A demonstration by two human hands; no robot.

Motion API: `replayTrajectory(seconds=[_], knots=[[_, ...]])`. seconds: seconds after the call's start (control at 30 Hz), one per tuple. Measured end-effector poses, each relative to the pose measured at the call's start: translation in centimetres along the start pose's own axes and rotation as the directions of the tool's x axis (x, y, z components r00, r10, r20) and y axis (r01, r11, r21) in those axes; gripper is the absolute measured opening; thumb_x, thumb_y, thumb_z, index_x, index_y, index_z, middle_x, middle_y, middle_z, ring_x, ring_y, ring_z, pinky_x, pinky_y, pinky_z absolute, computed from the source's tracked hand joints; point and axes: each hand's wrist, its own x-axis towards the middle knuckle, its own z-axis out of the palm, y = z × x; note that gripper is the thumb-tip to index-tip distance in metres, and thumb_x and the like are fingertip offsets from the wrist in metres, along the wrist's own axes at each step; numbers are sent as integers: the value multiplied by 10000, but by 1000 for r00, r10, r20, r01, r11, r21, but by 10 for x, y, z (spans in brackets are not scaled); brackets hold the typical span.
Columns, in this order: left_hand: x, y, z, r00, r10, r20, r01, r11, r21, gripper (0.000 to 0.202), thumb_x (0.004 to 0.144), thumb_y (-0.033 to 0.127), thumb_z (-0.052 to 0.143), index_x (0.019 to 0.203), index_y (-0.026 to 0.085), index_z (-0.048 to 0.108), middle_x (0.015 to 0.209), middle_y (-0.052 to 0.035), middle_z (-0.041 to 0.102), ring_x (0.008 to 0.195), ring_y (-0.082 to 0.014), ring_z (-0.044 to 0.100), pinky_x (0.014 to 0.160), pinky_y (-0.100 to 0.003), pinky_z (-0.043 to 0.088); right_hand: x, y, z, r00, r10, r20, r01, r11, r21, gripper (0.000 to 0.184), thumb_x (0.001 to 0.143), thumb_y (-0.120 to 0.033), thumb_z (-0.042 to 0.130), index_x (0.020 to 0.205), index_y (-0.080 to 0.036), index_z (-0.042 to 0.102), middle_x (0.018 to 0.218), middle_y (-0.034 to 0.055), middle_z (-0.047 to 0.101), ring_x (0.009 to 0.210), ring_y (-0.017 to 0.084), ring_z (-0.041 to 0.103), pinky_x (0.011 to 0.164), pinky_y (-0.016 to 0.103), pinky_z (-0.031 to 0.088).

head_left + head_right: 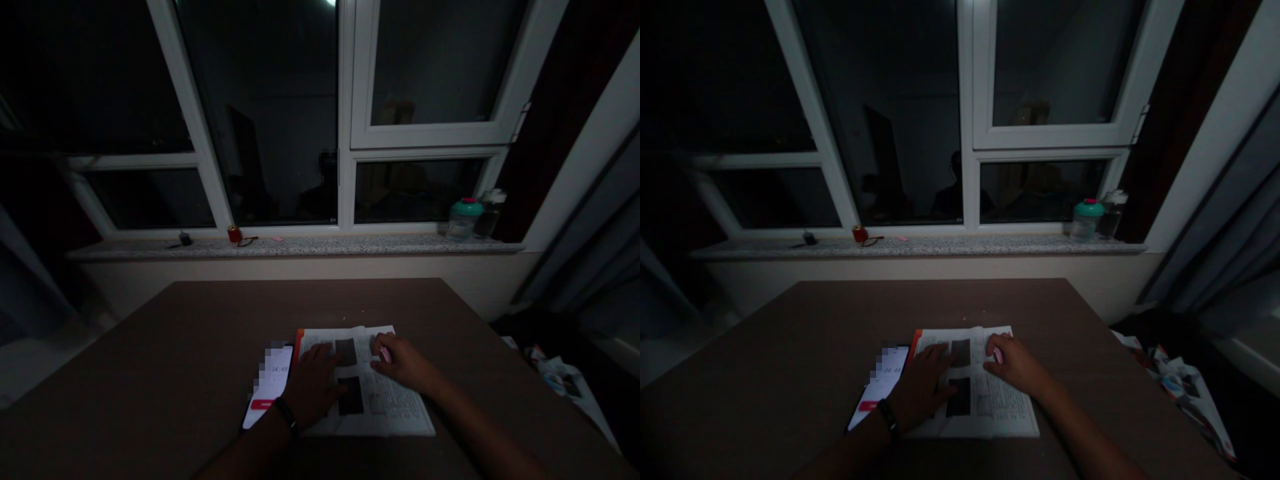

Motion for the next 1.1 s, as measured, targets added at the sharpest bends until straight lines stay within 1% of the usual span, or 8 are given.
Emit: replayTrajectory(seconds=[0.2,0.4,0.6,0.7,0.83,0.93,1.1], knots=[[0,1,1,1000,-8,-4,8,1000,-3,575,873,390,673,1389,236,470,1456,-126,426,1329,-341,378,1072,-519,339,0,4,3,1000,3,-4,-3,999,-47,172,740,-190,703,838,-222,566,745,-33,568,722,165,551,657,250,390],[0,1,1,1000,-14,-14,14,1000,-9,566,863,392,687,1367,220,494,1430,-121,454,1315,-341,389,1079,-512,340,0,6,5,1000,11,9,-10,999,-42,178,739,-182,697,858,-220,570,763,-28,564,696,154,546,618,234,378],[0,1,2,1000,-21,-6,21,1000,-20,554,862,383,691,1358,217,507,1437,-114,446,1318,-344,384,1076,-518,342,-1,3,-3,1000,-2,-8,1,1000,-13,19,821,-203,592,824,-210,574,730,-20,558,681,159,552,618,246,381],[0,1,2,1000,-18,-12,17,1000,-26,564,855,381,702,1357,214,506,1437,-113,448,1314,-345,387,1076,-517,340,-1,0,-6,1000,1,-6,-1,1000,-14,41,829,-223,590,799,-209,566,718,-20,560,680,162,556,624,250,384],[0,3,0,1000,-30,-2,30,999,-15,578,854,378,705,1369,215,500,1437,-118,450,1310,-343,396,1078,-511,338,-1,0,-3,1000,17,20,-16,999,-48,105,792,-256,663,826,-211,574,705,-28,550,683,169,556,651,263,393],[0,3,-1,1000,-29,6,29,1000,-10,564,868,386,684,1371,211,497,1445,-122,447,1324,-343,387,1078,-521,337,-1,4,0,1000,11,21,-9,997,-82,136,778,-250,689,850,-214,580,730,-25,555,698,170,556,675,270,395],[0,0,3,999,-35,1,35,999,-3,559,879,396,667,1373,196,498,1458,-132,436,1335,-342,379,1093,-512,326,0,5,5,1000,21,1,-21,995,-96,151,771,-217,695,864,-211,576,790,-7,571,730,173,556,654,252,383]])
